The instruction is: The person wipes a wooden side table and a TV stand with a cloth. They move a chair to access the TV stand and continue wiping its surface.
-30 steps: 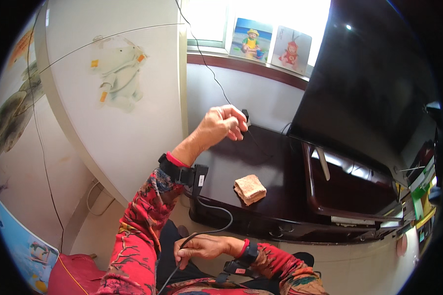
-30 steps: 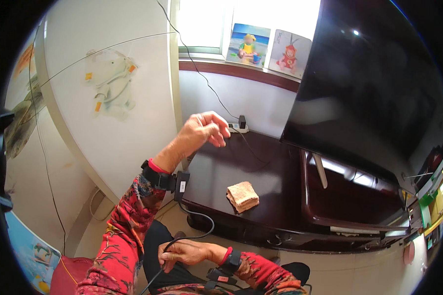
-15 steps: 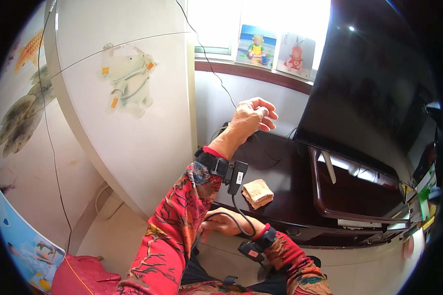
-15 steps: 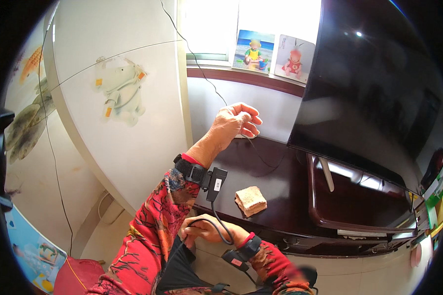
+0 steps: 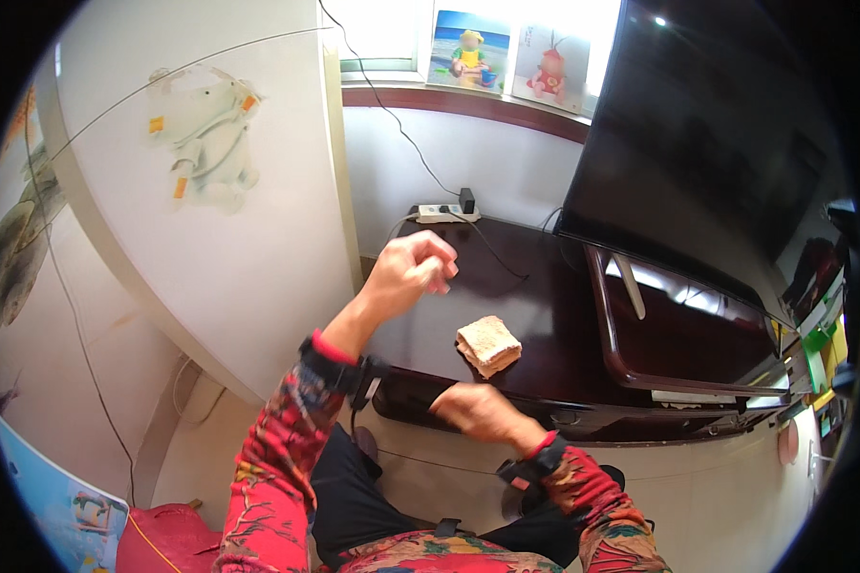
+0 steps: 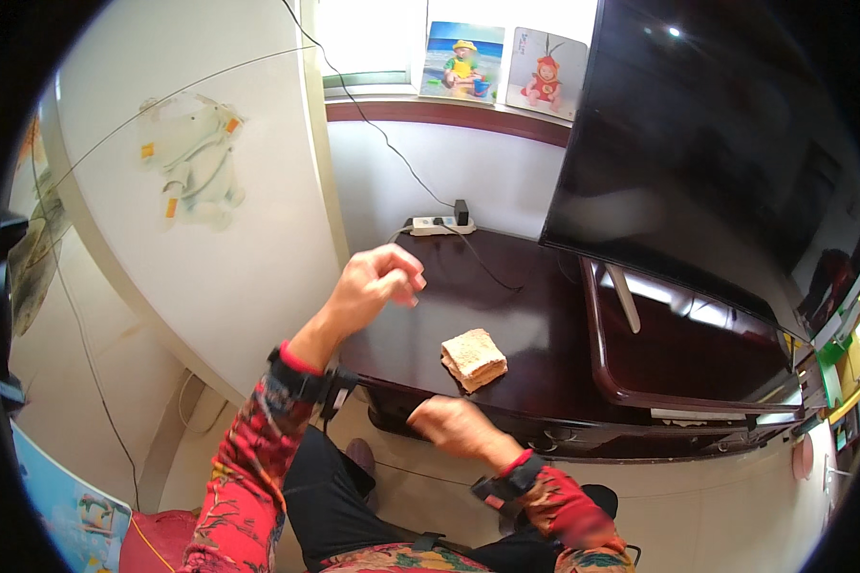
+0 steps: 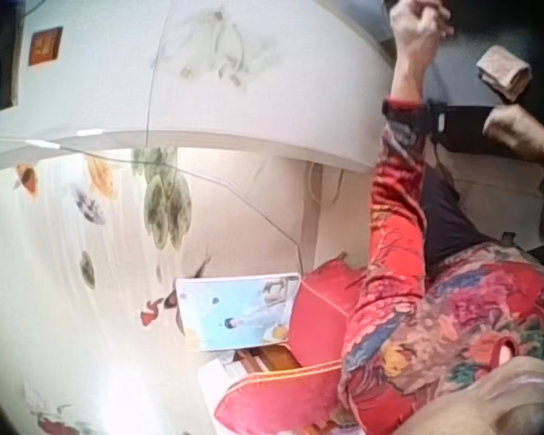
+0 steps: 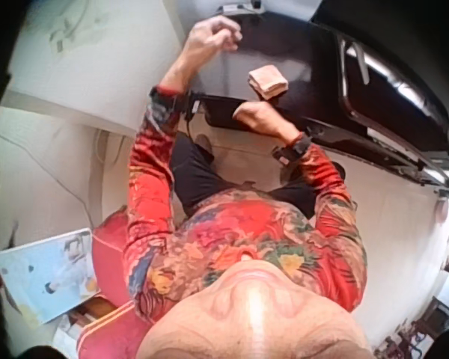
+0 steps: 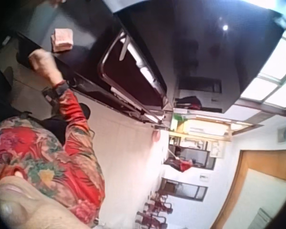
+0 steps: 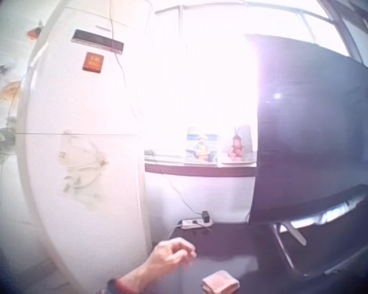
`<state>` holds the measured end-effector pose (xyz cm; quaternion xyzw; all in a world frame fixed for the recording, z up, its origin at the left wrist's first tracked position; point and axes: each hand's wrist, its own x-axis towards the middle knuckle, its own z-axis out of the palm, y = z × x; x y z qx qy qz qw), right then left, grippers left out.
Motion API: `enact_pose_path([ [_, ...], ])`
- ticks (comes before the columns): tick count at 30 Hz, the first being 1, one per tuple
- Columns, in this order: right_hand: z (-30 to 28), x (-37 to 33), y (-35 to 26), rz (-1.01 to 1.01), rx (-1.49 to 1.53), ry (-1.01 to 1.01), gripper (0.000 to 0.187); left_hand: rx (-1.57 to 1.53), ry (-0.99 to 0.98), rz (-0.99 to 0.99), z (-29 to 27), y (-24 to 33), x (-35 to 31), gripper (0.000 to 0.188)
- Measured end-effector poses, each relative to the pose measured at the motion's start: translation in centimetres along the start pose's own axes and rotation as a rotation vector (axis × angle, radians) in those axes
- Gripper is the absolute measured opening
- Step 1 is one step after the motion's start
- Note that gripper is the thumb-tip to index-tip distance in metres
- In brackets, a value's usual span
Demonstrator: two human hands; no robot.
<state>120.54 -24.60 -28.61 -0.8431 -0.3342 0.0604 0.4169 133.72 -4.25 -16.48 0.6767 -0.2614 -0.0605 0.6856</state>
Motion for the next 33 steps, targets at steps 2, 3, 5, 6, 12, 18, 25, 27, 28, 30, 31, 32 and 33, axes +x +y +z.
enact_pose_path([
  [2, -3.8, -0.5, 1.7, -0.004, -0.497, 0.36, 0.011, -0.062, 0.058, -0.086, -0.2, -2.5, -3.1, 0.017],
  [3, -5.3, -0.7, 2.6, 0.139, -0.621, 0.394, 0.014, -0.151, 0.109, -0.145, -0.3, -4.0, -4.8, 0.016],
  [5, -6.5, -0.3, 4.6, 0.087, -0.662, 0.488, 0.033, -0.292, 0.235, -0.221, -0.9, -7.2, -7.6, 0.014],
  [6, -6.6, 0.0, 5.6, 0.07, -0.733, 0.512, 0.042, -0.349, 0.348, -0.272, -1.3, -8.9, -8.7, 0.014],
  [12, -2.5, 5.7, 7.4, -0.046, -0.548, 0.42, 0.046, 0.058, 0.867, -0.283, -6.1, -19.6, -12.5, 0.02],
  [18, 5.9, 11.6, 1.9, -0.236, -0.664, 0.654, 0.038, 0.378, 0.745, -0.24, -6.1, -24.1, -11.3, 0.036],
  [25, -2.2, -0.6, 5.8, -0.012, -0.474, 0.583, 0.016, 0.206, 0.744, -0.377, -5.0, -24.3, -10.7, 0.04],
  [27, -5.4, -6.2, 6.5, 0.191, -0.642, 0.665, 0.019, 0.031, 0.774, -0.402, -4.8, -24.3, -10.6, 0.049],
  [28, -6.8, -8.7, 6.7, 0.36, -0.716, 0.688, 0.022, 0.021, 0.779, -0.434, -4.4, -24.2, -10.5, 0.051],
  [30, -7.7, -12.3, 6.7, 0.749, -0.855, 0.795, 0.031, -0.062, 0.796, -0.434, -4.0, -24.0, -10.2, 0.056],
  [31, -7.5, -12.9, 6.9, 0.712, -0.98, 0.796, 0.034, -0.077, 0.804, -0.445, -3.8, -23.9, -10.1, 0.057],
  [32, -7.1, -12.9, 6.9, 0.746, -1.081, 0.82, 0.038, -0.113, 0.814, -0.453, -3.6, -23.7, -10.0, 0.058],
  [33, -6.4, -11.9, 7.1, 0.85, -1.142, 0.822, 0.042, -0.148, 0.839, -0.448, -3.5, -23.6, -9.9, 0.059],
])
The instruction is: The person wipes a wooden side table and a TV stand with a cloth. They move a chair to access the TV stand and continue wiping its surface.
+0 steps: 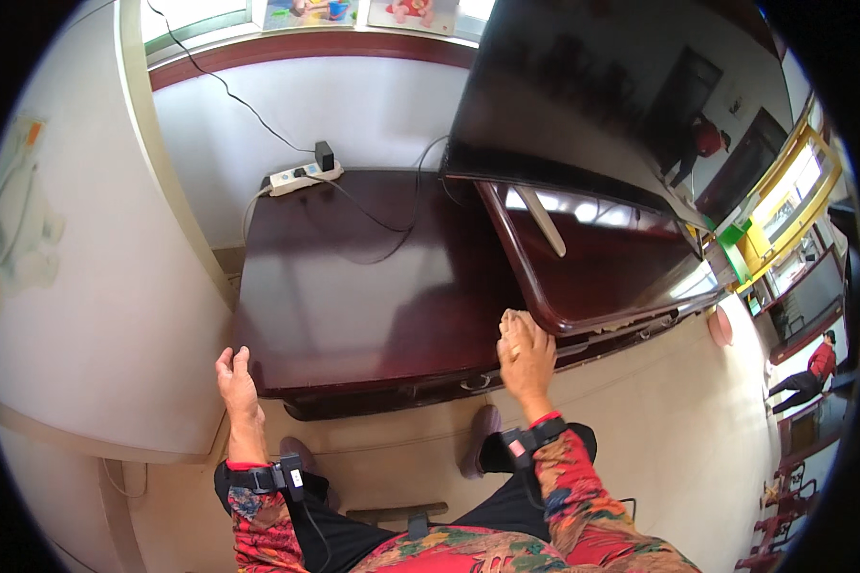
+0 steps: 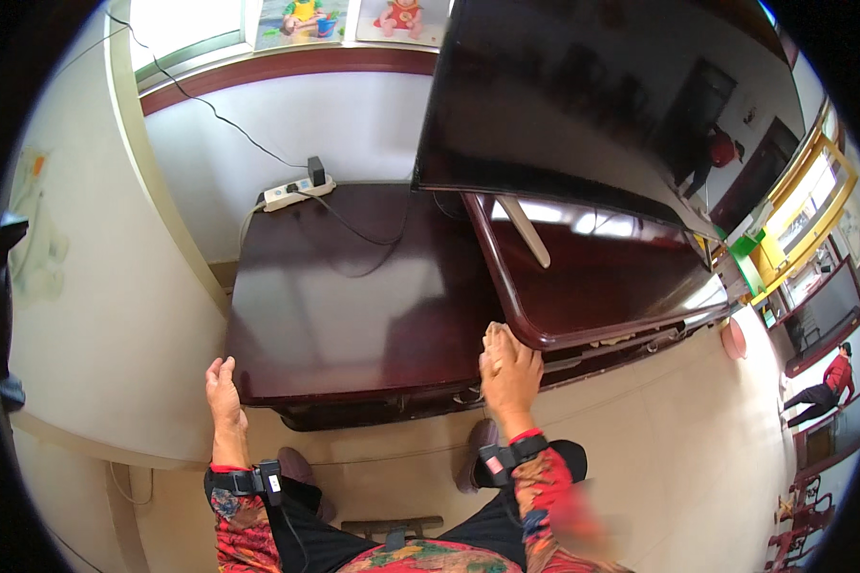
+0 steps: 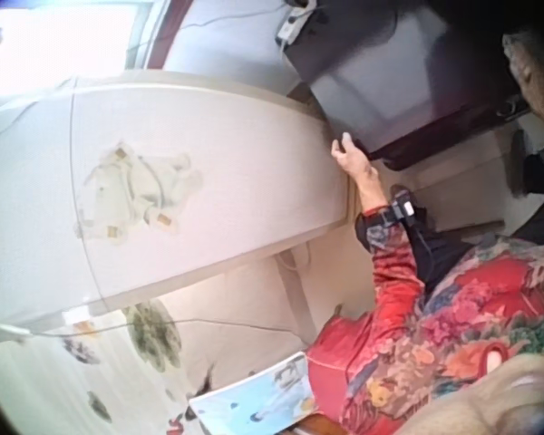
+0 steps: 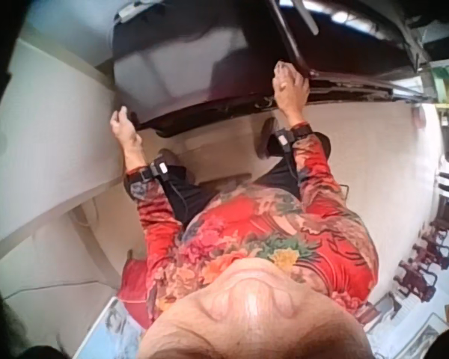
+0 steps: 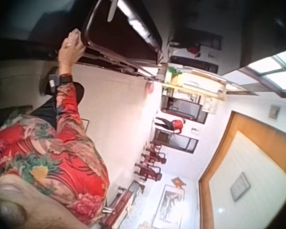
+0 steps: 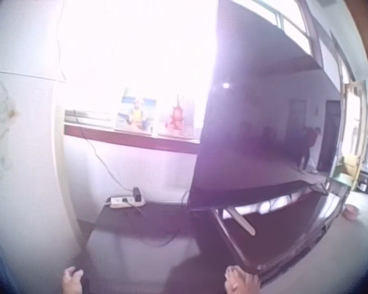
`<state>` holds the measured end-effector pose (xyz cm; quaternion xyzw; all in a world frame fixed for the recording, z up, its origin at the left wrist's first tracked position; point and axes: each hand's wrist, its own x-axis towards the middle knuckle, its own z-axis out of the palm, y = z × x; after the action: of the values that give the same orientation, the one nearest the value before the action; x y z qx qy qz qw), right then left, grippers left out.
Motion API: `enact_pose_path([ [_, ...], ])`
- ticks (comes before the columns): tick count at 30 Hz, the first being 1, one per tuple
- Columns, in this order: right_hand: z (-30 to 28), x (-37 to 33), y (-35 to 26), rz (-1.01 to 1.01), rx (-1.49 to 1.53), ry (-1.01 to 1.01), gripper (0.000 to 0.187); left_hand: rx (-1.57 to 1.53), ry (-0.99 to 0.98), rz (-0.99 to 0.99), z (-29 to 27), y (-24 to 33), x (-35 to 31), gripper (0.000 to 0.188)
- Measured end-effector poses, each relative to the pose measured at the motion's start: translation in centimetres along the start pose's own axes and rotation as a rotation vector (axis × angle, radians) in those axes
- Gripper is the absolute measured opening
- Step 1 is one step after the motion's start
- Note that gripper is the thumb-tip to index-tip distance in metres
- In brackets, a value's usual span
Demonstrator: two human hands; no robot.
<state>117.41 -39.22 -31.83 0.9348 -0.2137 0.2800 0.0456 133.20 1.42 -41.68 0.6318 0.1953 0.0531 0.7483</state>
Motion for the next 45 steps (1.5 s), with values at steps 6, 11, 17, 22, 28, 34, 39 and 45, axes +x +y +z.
enact_pose_path([
  [6, 1.2, 0.2, -15.7, -0.617, 0.678, -0.209, 0.042, -0.02, 0.033, 0.011, 0.5, 0.5, -0.6, 0.055],
  [11, 2.9, 0.5, -22.6, -0.736, 0.761, -0.216, 0.035, -0.057, 0.04, 0.002, 0.1, 0.7, -0.9, 0.048],
  [17, 9.0, 11.7, -10.8, -0.455, 0.251, -0.147, 0.019, -0.118, 0.038, -0.027, 0.0, 0.7, -1.5, 0.044],
  [22, 11.3, 12.7, -5.7, 0.04, 0.008, 0.016, 0.028, -0.165, 0.041, -0.057, 0.5, 1.3, -1.7, 0.043],
  [28, 9.5, 8.0, -23.3, -0.868, 0.599, -0.287, 0.037, -0.129, 0.002, -0.038, -0.1, 1.1, -1.0, 0.037],
  [34, 12.9, 15.4, -23.6, -0.736, 0.517, -0.101, 0.019, -0.249, -0.063, -0.095, -1.3, 0.6, -0.3, 0.032],
  [39, 17.5, 20.6, -17.4, -0.583, 0.26, -0.168, 0.018, -0.186, -0.08, -0.087, -0.7, 1.8, -0.7, 0.032],
  [45, 21.9, 24.7, -18.3, -0.536, 0.187, -0.116, 0.033, -0.149, -0.08, -0.146, 0.2, 3.1, -0.4, 0.035],
])
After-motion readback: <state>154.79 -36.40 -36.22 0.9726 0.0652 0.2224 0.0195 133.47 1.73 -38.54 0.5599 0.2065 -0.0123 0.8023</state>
